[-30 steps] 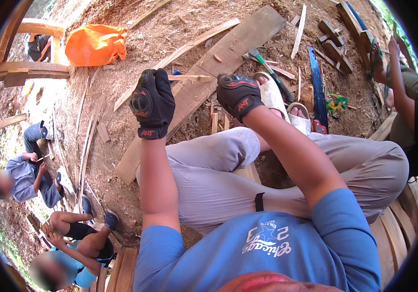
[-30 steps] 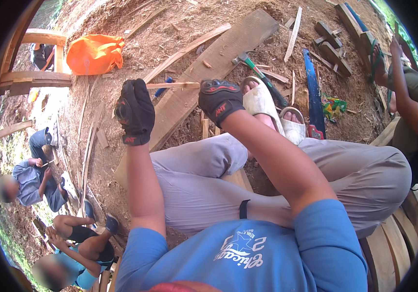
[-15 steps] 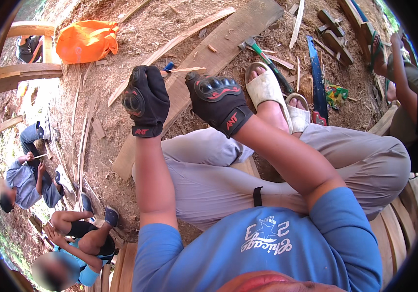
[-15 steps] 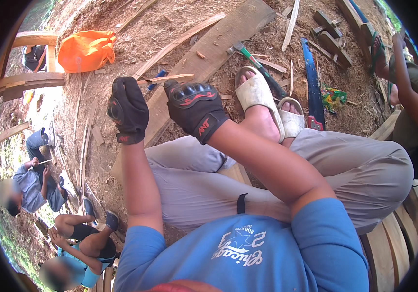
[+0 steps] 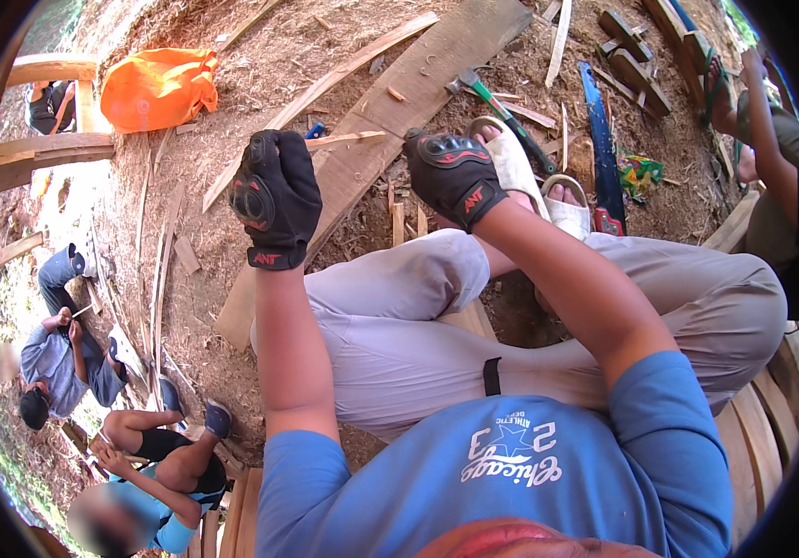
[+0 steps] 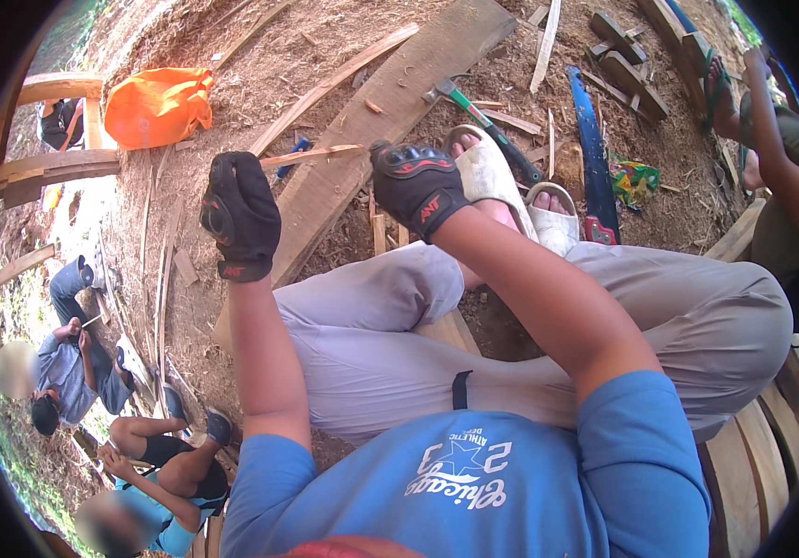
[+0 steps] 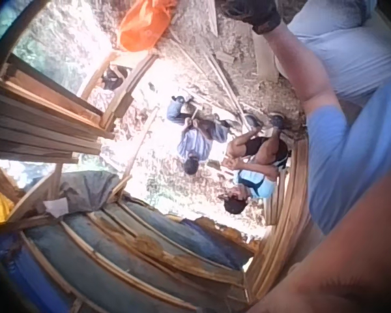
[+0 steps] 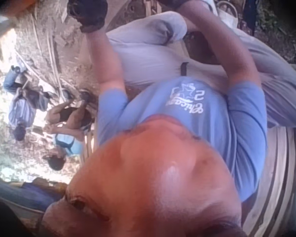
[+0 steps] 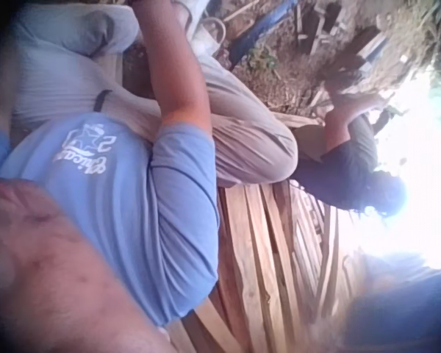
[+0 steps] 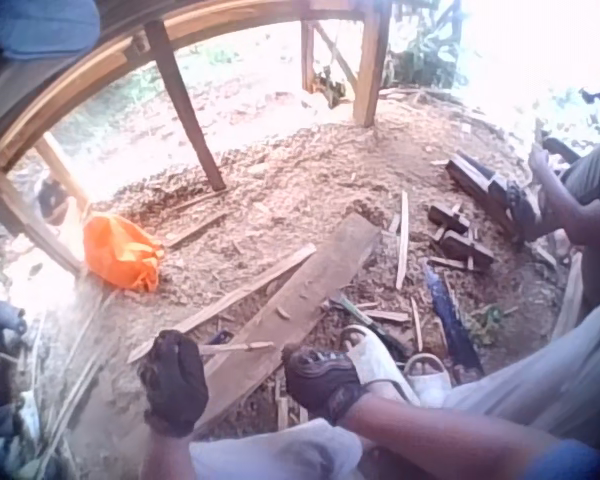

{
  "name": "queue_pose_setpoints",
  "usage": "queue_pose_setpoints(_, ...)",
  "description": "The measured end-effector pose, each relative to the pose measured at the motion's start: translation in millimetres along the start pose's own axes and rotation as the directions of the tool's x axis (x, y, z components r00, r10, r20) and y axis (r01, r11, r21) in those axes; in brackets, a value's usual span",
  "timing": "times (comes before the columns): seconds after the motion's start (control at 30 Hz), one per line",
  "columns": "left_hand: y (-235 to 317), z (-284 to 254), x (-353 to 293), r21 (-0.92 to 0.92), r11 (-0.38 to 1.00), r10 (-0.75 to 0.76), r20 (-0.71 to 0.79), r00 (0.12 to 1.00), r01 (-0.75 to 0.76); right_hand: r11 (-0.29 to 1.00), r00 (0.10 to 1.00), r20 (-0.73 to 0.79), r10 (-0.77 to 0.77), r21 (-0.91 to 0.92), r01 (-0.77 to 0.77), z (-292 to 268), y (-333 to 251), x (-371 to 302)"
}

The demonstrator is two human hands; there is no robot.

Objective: The person sits on the ground and uses a hammer and a chisel to carve a small wooden piece. They repeatedly strike the chisel to remove wood shavings, occasionally adjusting the wood's position. Other people are visible in the background working on similar tasks.

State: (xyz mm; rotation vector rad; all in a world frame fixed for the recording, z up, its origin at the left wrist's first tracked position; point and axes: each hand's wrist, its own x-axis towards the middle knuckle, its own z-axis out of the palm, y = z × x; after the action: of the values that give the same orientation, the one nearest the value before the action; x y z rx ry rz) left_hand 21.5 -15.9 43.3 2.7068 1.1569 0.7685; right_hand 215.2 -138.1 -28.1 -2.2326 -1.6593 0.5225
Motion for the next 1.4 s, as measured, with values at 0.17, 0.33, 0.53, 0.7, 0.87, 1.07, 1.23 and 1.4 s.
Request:
queue_pose_setpoints(0.17, -4.8, 4.4, -4.9, 0.08, 0.988, 0.134, -0.018, 0.991, -0.133, 0.979, 0.975, -0.153, -0.163, 0.1, 0.179, -20.4, -40.7, -3.0)
queue_pose_setpoints(0.33, 4.8, 3.6, 0.3, 0.011, 0.997, -0.076, -0.041, 0.996, 0.076, 0.989, 0.994, -0.054, -0.094, 0.112, 0.099, 2.4, -28.4, 7.8)
queue_pose_setpoints(0.53, 4.2, 7.2, -0.5, -0.005, 0.998, -0.056, -0.094, 0.994, 0.056, 0.994, 0.997, -0.034, -0.076, 0.076, 0.079, -2.4, -37.7, 3.7)
queue_pose_setpoints(0.7, -3.1, 6.8, 2.3, 0.0, 0.991, -0.132, -0.149, 0.98, 0.133, 0.984, 0.984, -0.122, -0.126, 0.113, 0.14, 7.9, -35.5, 11.3)
queue_pose_setpoints(0.87, -13.4, 4.0, -5.2, 0.011, 0.987, -0.155, -0.148, 0.977, 0.159, 0.978, 0.977, -0.036, -0.208, -0.033, 0.207, 6.4, -32.0, 31.7)
queue_pose_setpoints(1.07, 16.4, 0.7, 0.4, 0.007, 0.998, 0.063, -0.013, 0.998, -0.063, 0.946, 0.987, -0.046, -0.153, -0.294, 0.133, 75.2, 55.4, 12.0)
queue_pose_setpoints(1.23, 17.5, -8.3, 4.8, -0.069, 0.996, 0.063, -0.017, 0.998, -0.064, 0.979, 0.975, -0.169, -0.144, -0.167, 0.115, 14.5, 30.2, -36.3)
queue_pose_setpoints(1.4, 33.1, -13.4, 12.1, -0.227, 0.96, -0.124, 0.181, 0.976, 0.164, 0.987, 1.0, 0.017, 0.01, 0.16, -0.012, 12.1, -4.2, -6.8)
